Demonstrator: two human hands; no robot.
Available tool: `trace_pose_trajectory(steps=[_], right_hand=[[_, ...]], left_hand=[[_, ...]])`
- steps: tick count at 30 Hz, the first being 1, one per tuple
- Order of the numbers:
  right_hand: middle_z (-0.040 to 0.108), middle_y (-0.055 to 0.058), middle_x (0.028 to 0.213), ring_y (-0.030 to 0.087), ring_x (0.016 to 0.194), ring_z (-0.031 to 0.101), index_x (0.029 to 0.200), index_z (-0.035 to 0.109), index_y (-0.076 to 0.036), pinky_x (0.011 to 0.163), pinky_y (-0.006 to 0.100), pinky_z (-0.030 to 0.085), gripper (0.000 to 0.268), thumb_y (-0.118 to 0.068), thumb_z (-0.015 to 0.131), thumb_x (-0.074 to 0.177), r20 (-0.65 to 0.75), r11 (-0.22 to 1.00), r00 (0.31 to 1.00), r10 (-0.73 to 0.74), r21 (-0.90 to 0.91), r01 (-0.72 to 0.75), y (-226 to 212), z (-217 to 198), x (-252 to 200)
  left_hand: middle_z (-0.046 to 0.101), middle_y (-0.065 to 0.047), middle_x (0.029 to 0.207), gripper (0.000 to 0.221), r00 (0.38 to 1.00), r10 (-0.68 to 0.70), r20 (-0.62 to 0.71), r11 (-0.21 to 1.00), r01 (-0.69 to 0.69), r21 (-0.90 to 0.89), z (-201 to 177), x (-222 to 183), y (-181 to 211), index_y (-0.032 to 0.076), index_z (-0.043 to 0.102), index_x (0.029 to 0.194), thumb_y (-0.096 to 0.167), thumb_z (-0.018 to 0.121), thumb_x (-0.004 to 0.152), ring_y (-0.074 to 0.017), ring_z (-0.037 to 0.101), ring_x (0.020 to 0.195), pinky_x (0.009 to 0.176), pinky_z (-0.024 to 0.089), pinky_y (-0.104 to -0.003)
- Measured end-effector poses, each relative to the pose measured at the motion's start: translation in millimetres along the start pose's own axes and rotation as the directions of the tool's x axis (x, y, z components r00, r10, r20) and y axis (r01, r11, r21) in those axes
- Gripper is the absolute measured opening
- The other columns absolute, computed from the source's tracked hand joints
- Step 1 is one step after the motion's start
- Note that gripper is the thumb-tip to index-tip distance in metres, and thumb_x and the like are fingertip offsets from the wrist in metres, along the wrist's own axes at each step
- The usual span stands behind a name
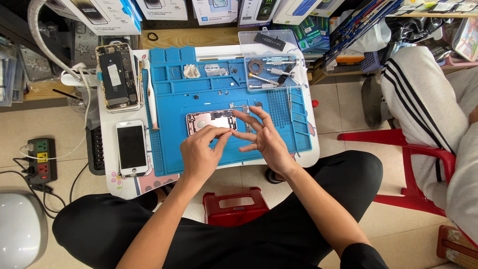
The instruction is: The person disassembles a smartphone on a blue work mat, using a screwdriver to remove screws and a metal spudger to pry open the casing and disconnect internal components. They remove the back cover and internal parts, placing them on the mat.
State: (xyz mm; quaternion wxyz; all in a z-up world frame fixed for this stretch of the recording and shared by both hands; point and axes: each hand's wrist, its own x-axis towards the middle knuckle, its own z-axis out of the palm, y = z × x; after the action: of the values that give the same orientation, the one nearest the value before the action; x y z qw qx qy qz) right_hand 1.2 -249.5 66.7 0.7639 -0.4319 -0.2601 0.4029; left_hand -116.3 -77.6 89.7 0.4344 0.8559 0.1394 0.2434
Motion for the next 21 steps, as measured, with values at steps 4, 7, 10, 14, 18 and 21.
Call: trace_pose_trajectory(steps=[4, 7, 10, 14, 18, 21], right_hand=[[0.036, 0.025, 0.167, 0.042, 0.137, 0.058, 0.16, 0.025, -0.013, 0.089, 0.033, 0.066, 0.076, -0.057, 0.05, 0.103, 0.01, 0.995, 1.0, 0.0, -0.101, 0.001, -5.4, 7.5, -0.5], [0.036, 0.025, 0.167, 0.043, 0.138, 0.057, 0.161, 0.024, -0.014, 0.089, 0.033, 0.065, 0.077, -0.057, 0.05, 0.102, 0.037, 0.989, 0.999, -0.007, -0.149, 0.012, -9.3, 10.5, 1.4], [0.037, 0.024, 0.167, 0.043, 0.138, 0.057, 0.161, 0.025, -0.013, 0.09, 0.035, 0.065, 0.08, -0.059, 0.051, 0.101, 0.048, 0.979, 0.999, 0.005, -0.204, 0.005, -12.6, 16.2, 0.0], [0.041, 0.022, 0.165, 0.046, 0.139, 0.053, 0.159, 0.031, -0.013, 0.091, 0.039, 0.063, 0.074, -0.046, 0.059, 0.099, 0.047, 0.929, 0.998, 0.028, -0.369, -0.008, -7.0, 20.4, 2.9], [0.048, 0.022, 0.161, 0.049, 0.136, 0.053, 0.156, 0.04, -0.011, 0.089, 0.044, 0.064, 0.073, -0.034, 0.072, 0.095, 0.036, 0.833, 0.999, 0.011, -0.553, 0.011, -5.7, 32.3, 0.0], [0.052, 0.021, 0.158, 0.048, 0.135, 0.055, 0.155, 0.042, -0.011, 0.088, 0.044, 0.065, 0.071, -0.032, 0.072, 0.094, -0.013, 0.848, 1.0, 0.012, -0.53, -0.017, -9.6, 37.1, -0.4]], left_hand=[[0.078, -0.001, 0.082, 0.009, 1.0, 0.007, 0.021, 0.999, -0.008, 0.047, -5.6, 0.4, 5.1, 0.016, 0.08, 0.098, 0.017, 0.073, 0.102, -0.0219, 0.079, 0.081, 0.068, 0.061, -0.032], [0.078, -0.004, 0.084, 0.006, 0.998, -0.023, 0.052, 1.0, 0.022, 0.016, -7.1, 2.5, 4.9, 0.013, 0.08, 0.098, 0.014, 0.074, 0.1, -0.0257, 0.079, 0.083, 0.069, 0.062, -0.034], [0.077, -0.002, 0.084, 0.005, 0.998, 0.004, 0.066, 0.995, -0.011, 0.103, -6.6, 0.0, 5.1, 0.015, 0.077, 0.097, 0.015, 0.072, 0.1, -0.0233, 0.079, 0.085, 0.068, 0.062, -0.034], [0.069, 0.002, 0.076, 0.009, 0.987, -0.089, 0.137, 0.97, 0.054, 0.237, -3.8, -0.5, -0.3, 0.017, 0.072, 0.094, 0.022, 0.069, 0.101, -0.0209, 0.075, 0.074, 0.063, 0.059, -0.036], [0.065, 0.001, 0.074, 0.009, 0.97, -0.156, 0.187, 0.969, 0.113, 0.22, -1.1, -4.0, -9.8, 0.015, 0.071, 0.092, 0.02, 0.067, 0.098, -0.0236, 0.074, 0.072, 0.061, 0.056, -0.038], [0.064, -0.001, 0.072, 0.008, 0.965, -0.184, 0.186, 0.974, 0.153, 0.167, -0.9, -3.9, -13.6, 0.015, 0.069, 0.09, 0.021, 0.07, 0.094, -0.0263, 0.074, 0.071, 0.061, 0.056, -0.041]])
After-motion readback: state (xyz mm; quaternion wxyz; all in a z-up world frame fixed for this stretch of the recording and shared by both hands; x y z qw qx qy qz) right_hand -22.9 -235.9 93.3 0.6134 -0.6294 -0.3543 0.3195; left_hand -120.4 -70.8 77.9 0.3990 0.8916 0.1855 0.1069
